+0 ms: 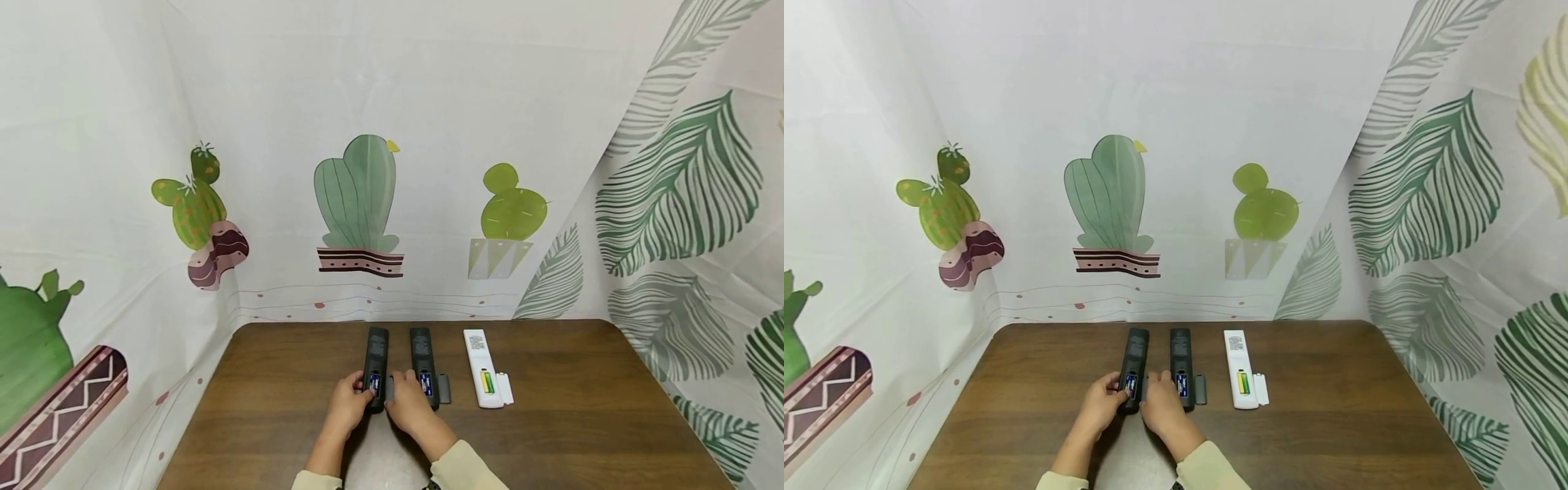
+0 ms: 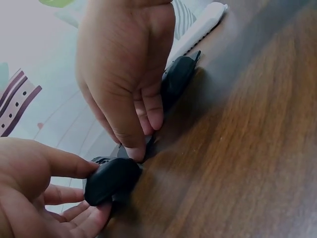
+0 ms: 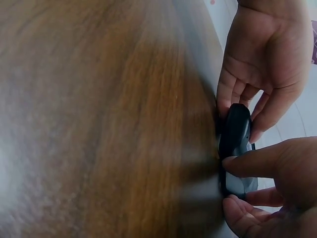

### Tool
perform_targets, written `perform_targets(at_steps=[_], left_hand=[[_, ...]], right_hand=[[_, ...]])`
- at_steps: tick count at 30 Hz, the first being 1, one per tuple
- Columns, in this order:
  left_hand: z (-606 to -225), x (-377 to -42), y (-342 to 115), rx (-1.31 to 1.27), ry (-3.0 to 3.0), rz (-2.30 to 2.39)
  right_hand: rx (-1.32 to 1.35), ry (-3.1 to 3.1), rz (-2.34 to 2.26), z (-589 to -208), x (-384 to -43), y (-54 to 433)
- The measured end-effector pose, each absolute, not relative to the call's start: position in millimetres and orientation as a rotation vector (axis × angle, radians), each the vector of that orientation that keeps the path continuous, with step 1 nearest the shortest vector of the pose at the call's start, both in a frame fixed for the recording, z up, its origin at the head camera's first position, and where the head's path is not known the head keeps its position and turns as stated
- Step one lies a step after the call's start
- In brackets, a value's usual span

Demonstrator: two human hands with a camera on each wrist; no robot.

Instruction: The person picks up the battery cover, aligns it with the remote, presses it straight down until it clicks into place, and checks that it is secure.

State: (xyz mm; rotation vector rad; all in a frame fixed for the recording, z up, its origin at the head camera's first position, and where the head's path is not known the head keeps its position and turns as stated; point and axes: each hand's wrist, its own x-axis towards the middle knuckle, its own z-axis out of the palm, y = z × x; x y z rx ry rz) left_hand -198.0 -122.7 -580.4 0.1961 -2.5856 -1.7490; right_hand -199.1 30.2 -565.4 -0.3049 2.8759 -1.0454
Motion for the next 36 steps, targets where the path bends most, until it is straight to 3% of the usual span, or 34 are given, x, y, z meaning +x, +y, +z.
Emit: perform_targets(at_steps=[36], left_hand=[[-582.1,-190.5,-117.6,0.256,-2.331,-2.116]], right_hand=[[-0.363,2.816,-1.138,-574.4,-202.2,33.8]])
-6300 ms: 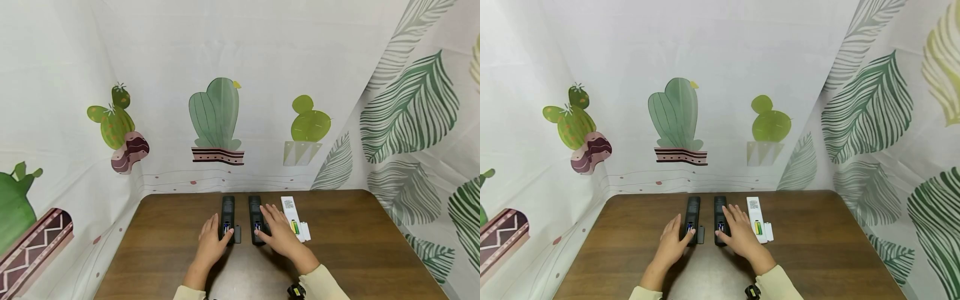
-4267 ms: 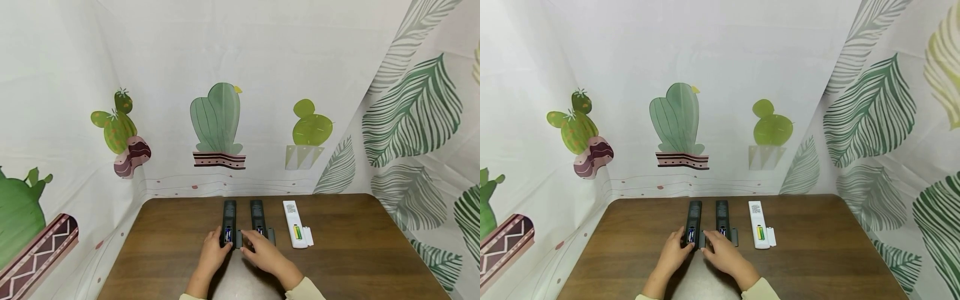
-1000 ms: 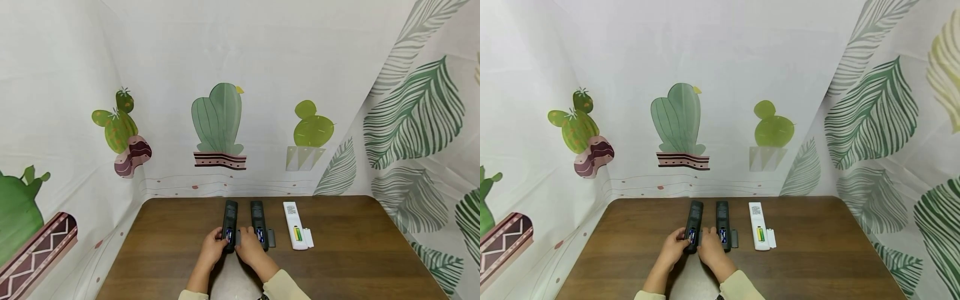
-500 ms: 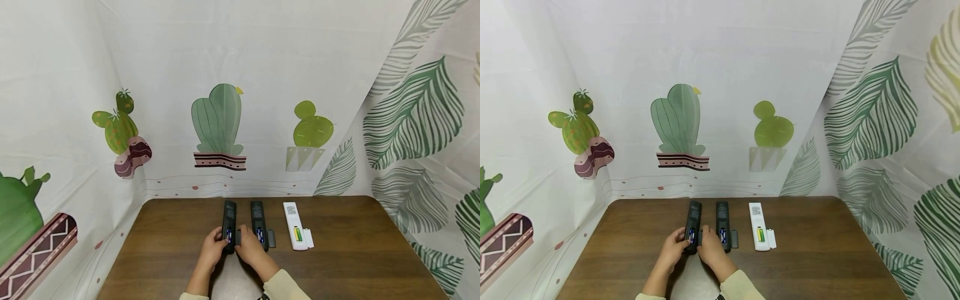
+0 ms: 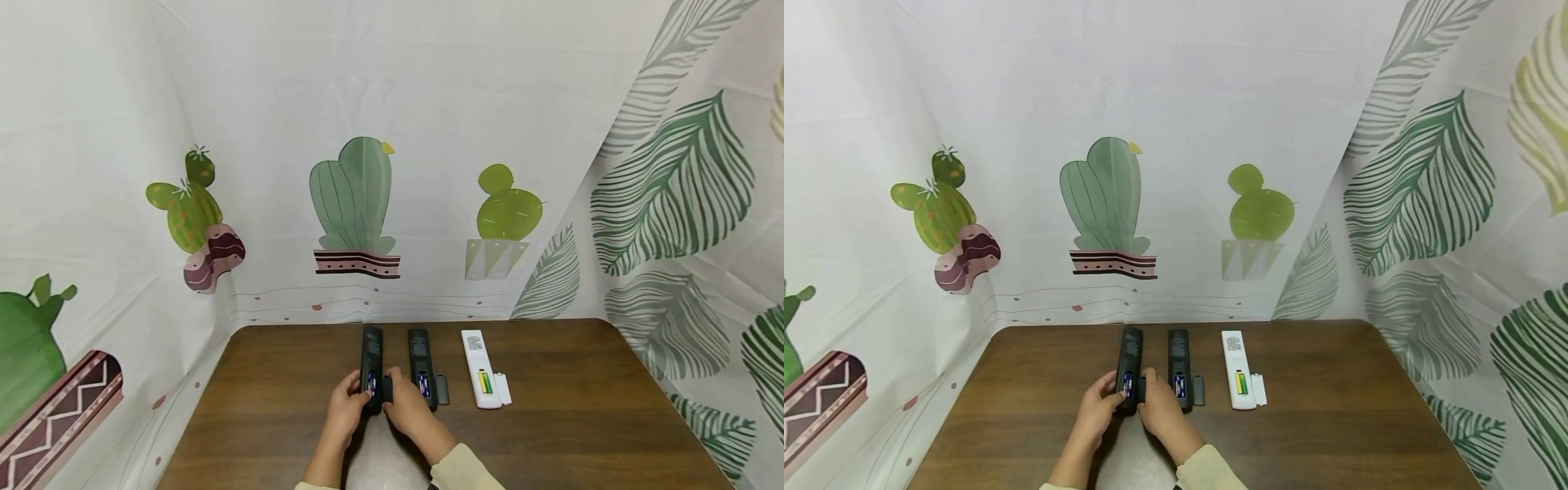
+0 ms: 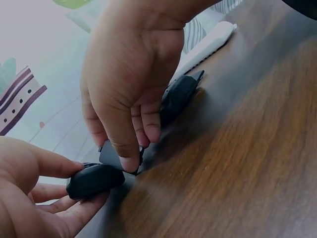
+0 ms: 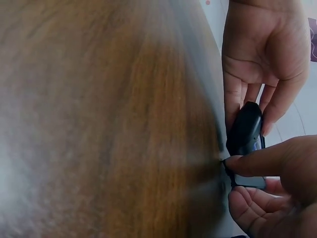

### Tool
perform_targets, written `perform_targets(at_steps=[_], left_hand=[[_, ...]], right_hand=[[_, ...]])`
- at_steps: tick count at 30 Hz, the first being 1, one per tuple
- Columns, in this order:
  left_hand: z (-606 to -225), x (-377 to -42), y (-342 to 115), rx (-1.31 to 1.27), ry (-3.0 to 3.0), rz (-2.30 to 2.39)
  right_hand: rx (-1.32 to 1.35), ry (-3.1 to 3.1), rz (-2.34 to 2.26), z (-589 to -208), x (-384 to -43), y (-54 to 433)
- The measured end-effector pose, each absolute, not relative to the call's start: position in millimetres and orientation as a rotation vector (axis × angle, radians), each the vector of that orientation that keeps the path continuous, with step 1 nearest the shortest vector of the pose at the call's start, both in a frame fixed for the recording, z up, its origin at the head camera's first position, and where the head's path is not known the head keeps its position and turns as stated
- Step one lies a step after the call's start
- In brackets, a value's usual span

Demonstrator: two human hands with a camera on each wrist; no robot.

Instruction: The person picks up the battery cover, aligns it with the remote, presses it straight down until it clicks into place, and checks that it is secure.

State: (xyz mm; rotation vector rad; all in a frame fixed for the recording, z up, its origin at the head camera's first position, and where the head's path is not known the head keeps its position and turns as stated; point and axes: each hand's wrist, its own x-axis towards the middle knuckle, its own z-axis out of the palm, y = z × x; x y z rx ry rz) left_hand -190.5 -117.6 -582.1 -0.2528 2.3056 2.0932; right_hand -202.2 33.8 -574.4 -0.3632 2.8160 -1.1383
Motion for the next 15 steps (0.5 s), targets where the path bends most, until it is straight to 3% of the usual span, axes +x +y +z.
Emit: perform_targets(at_steps=[15], left_hand=[[-572.7,-188.3,-116.3,-0.312,2.245,2.202]], right_hand=[[-0.491,2.834,-1.263,-571.1,-198.9,42.4]])
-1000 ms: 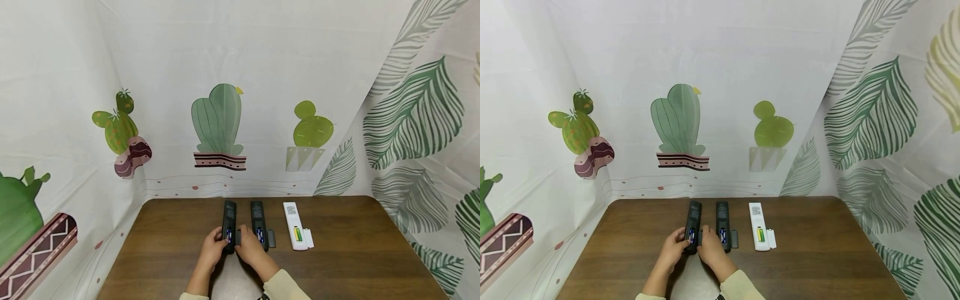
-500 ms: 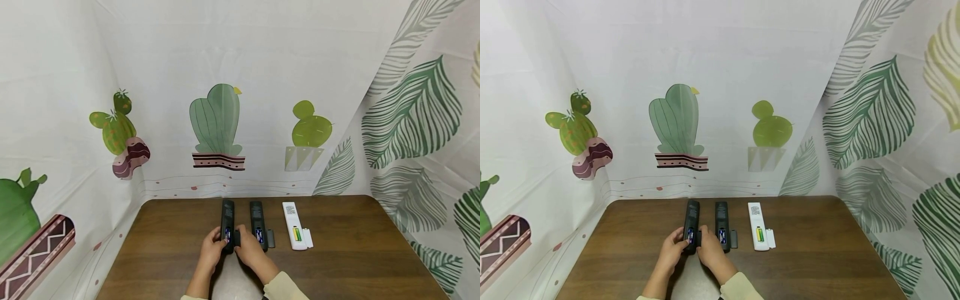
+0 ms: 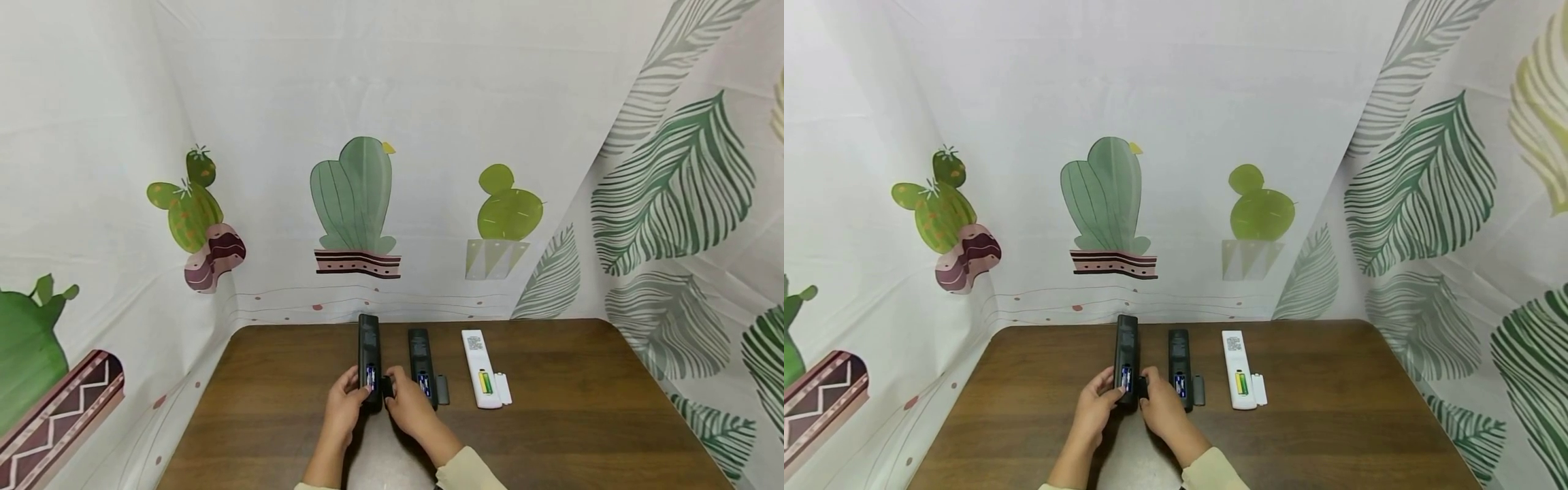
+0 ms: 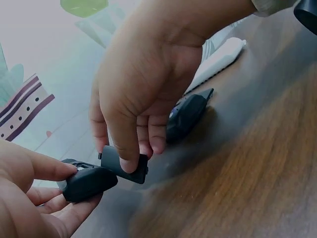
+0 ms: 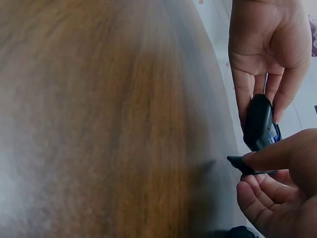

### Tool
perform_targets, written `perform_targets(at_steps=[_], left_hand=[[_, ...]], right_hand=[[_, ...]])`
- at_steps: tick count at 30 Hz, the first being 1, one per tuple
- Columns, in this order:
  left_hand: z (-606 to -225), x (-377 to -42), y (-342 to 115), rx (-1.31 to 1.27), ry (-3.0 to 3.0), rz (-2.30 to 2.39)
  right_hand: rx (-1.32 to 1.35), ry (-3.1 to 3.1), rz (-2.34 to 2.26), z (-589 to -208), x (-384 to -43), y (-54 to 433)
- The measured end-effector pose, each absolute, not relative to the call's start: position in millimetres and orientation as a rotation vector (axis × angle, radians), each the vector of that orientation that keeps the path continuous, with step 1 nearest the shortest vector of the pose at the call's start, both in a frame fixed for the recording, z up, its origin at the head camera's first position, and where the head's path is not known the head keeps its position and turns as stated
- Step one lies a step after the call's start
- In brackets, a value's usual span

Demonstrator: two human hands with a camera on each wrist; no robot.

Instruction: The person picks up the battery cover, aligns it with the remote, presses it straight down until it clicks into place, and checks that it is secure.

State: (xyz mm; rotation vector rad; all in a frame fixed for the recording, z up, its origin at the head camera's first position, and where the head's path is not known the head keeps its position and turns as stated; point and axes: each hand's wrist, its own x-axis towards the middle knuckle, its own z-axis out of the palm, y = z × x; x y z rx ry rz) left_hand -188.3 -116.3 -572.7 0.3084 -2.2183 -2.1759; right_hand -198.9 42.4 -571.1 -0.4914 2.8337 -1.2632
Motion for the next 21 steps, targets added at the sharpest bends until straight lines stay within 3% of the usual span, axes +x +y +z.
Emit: perform_targets(at_steps=[15,21], left_hand=[[-561.0,-184.0,-110.1,0.223,-2.151,-2.322],[-561.0,-184.3,-109.1,0.179,-2.085,-2.433]], right_hand=[[-0.643,2.883,-1.491,-567.1,-196.2,58.3],[-0.517,2.820,-1.518,-560.3,-196.1,62.5]])
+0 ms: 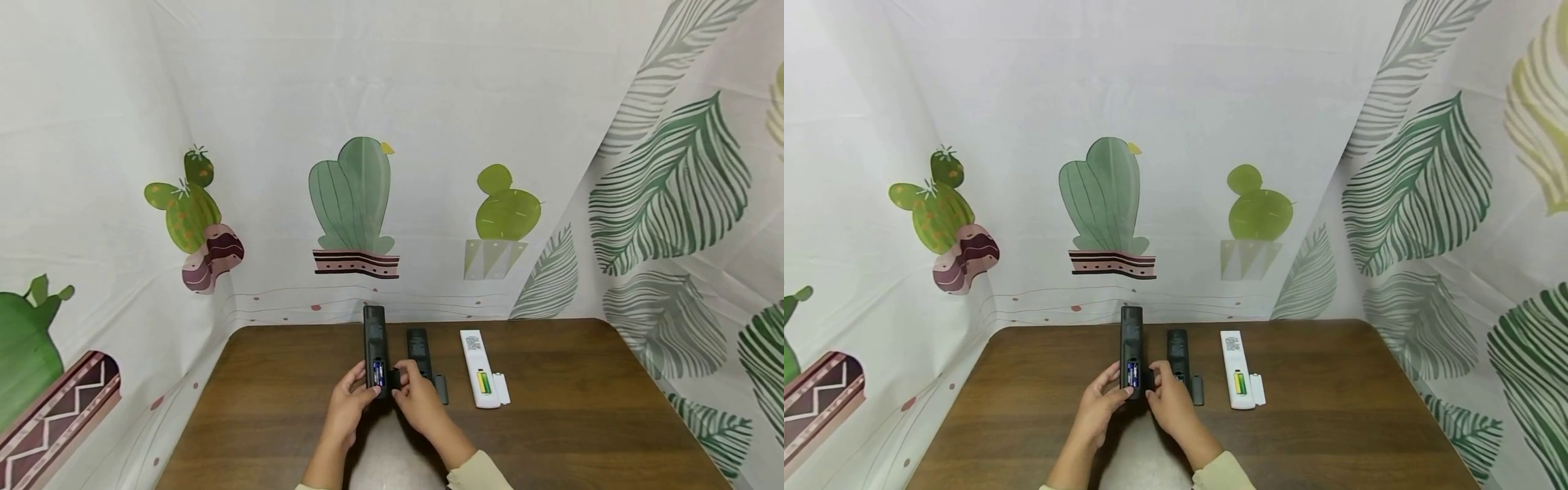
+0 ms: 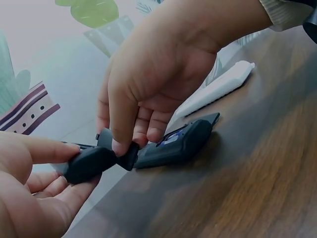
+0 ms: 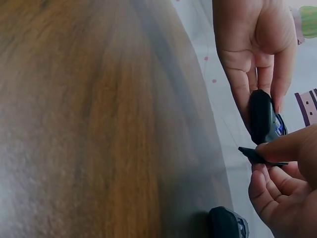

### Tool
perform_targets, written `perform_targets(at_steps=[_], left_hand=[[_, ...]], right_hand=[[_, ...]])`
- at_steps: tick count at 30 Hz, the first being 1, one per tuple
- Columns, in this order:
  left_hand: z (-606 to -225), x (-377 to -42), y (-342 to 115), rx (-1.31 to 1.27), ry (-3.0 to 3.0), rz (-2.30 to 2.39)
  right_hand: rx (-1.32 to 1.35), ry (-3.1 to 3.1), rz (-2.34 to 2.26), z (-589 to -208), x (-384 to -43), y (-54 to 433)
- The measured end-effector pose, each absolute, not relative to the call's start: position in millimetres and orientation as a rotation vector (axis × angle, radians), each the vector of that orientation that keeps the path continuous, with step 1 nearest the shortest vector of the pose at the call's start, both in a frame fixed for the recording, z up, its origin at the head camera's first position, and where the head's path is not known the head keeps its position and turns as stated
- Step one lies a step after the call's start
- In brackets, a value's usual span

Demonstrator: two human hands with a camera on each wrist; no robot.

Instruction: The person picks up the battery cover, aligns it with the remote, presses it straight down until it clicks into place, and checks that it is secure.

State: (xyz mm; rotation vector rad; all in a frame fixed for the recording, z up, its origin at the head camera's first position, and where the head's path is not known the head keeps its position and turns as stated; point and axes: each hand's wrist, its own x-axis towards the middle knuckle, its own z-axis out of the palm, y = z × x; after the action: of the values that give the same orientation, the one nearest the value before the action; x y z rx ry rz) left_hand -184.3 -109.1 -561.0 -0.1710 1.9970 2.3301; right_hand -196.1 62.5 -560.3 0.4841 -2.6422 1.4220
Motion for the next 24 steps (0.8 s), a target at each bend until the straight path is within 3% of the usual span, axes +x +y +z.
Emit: perform_targets(at_steps=[24], left_hand=[[-569.4,-183.8,-100.3,-0.102,1.877,2.369]], right_hand=[[0.405,-2.575,1.533,-556.1,-194.6,75.6]])
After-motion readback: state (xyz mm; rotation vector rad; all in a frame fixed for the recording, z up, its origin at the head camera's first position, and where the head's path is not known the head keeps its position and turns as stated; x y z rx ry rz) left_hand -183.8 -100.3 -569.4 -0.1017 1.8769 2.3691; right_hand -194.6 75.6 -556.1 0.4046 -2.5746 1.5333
